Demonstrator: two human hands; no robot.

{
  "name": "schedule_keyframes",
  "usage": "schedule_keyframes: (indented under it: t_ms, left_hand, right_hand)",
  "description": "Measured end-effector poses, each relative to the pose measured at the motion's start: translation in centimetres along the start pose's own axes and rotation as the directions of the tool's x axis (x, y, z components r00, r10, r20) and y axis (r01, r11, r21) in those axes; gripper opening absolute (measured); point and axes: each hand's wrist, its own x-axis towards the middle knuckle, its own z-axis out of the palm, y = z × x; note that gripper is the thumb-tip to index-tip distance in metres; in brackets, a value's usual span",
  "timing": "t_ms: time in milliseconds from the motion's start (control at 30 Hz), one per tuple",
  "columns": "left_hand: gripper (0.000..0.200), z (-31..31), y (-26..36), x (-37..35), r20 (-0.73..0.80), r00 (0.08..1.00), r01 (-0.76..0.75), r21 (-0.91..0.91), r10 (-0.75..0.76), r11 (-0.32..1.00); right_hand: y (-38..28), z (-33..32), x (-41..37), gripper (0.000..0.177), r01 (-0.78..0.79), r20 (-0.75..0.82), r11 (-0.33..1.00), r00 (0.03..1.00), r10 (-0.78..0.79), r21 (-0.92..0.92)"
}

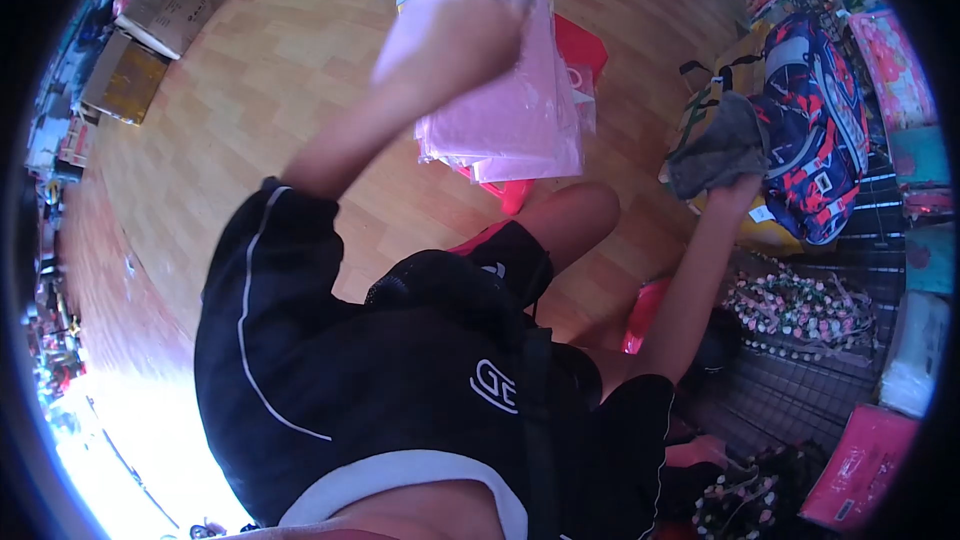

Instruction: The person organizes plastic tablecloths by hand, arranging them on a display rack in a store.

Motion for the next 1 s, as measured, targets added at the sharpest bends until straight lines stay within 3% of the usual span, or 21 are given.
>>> schedule_keyframes:
  t_ms: [100, 167, 233, 267, 333, 400, 433, 467, 500, 533, 567, 700, 800, 1000]
  left_hand:
    - [0.059, 5.8, 1.8, -3.9, 0.107, 0.975, -0.161, -0.275, 0.197, 0.948]
    - [0.068, 8.5, 1.2, -6.0, 0.137, 0.958, -0.191, -0.346, 0.250, 0.919]
    - [0.069, 10.7, -1.1, -8.6, -0.124, 0.991, 0.003, -0.324, -0.046, 0.946]
    - [0.068, 11.6, -2.4, -10.1, -0.134, 0.970, 0.145, -0.345, -0.202, 0.927]
    - [0.063, 12.9, -5.2, -12.8, -0.173, 0.888, 0.356, -0.330, -0.426, 0.874]
    - [0.059, 13.7, -6.5, -14.3, -0.196, 0.841, 0.440, -0.296, -0.505, 0.848]
    - [0.051, 13.9, -7.0, -14.6, 0.029, 0.791, 0.508, -0.586, -0.611, 0.631]
    - [0.043, 14.1, -7.3, -15.0, 0.276, 0.733, 0.555, -0.771, -0.621, 0.312]
    - [0.043, 14.1, -7.3, -15.0, 0.282, 0.725, 0.563, -0.768, -0.629, 0.304]
    - [0.034, 13.8, -7.2, -14.8, 0.378, 0.738, 0.501, -0.862, -0.560, 0.079]
    - [0.025, 13.6, -7.3, -14.6, 0.448, 0.761, 0.426, -0.891, -0.470, -0.160]
    - [0.016, 13.4, -7.9, -15.1, 0.497, 0.807, 0.438, -0.866, -0.319, -0.240]
    - [0.014, 12.7, -7.5, -14.8, 0.486, 0.792, 0.446, -0.874, -0.369, -0.192]
    - [0.020, 12.1, -7.6, -14.7, 0.479, 0.789, 0.474, -0.873, -0.384, -0.116]
  right_hand:
    - [1.8, 3.8, -2.5, 0.043, -0.032, -0.109, 0.995, 0.993, 0.042, 0.094]
    - [3.0, 7.0, -4.2, 0.042, -0.047, -0.030, 0.996, 0.998, 0.050, 0.078]
    - [4.9, 10.0, -5.8, 0.039, -0.100, 0.072, 0.994, 0.993, 0.096, 0.052]
    - [6.0, 11.6, -6.5, 0.038, -0.134, 0.102, 0.990, 0.986, 0.129, 0.045]
    - [9.2, 14.1, -8.3, 0.037, -0.013, 0.218, 0.964, 0.973, 0.073, -0.267]
    - [13.0, 15.6, -10.0, 0.045, 0.231, 0.506, 0.748, 0.848, 0.159, -0.622]
    - [15.6, 15.9, -10.1, 0.051, 0.631, 0.748, 0.531, 0.663, 0.010, -0.566]
    - [18.1, 15.8, -10.2, 0.057, 0.905, 0.926, 0.230, 0.376, -0.036, -0.359]
    - [19.5, 15.5, -10.7, 0.058, 0.941, 0.943, 0.121, 0.297, 0.153, -0.316]
    - [20.8, 15.0, -11.1, 0.058, 0.969, 0.913, 0.022, 0.225, 0.340, -0.247]
    - [22.0, 14.8, -11.0, 0.056, 0.972, 0.889, -0.037, 0.228, 0.397, -0.232]
    - [23.3, 15.3, -8.3, 0.054, 0.976, 0.867, -0.038, 0.208, 0.452, -0.214]
    - [24.2, 16.4, -5.4, 0.052, 0.981, 0.870, -0.025, 0.182, 0.458, -0.192]
    - [27.2, 19.4, 1.5, 0.046, 0.962, 0.835, -0.119, 0.274, 0.477, -0.247]
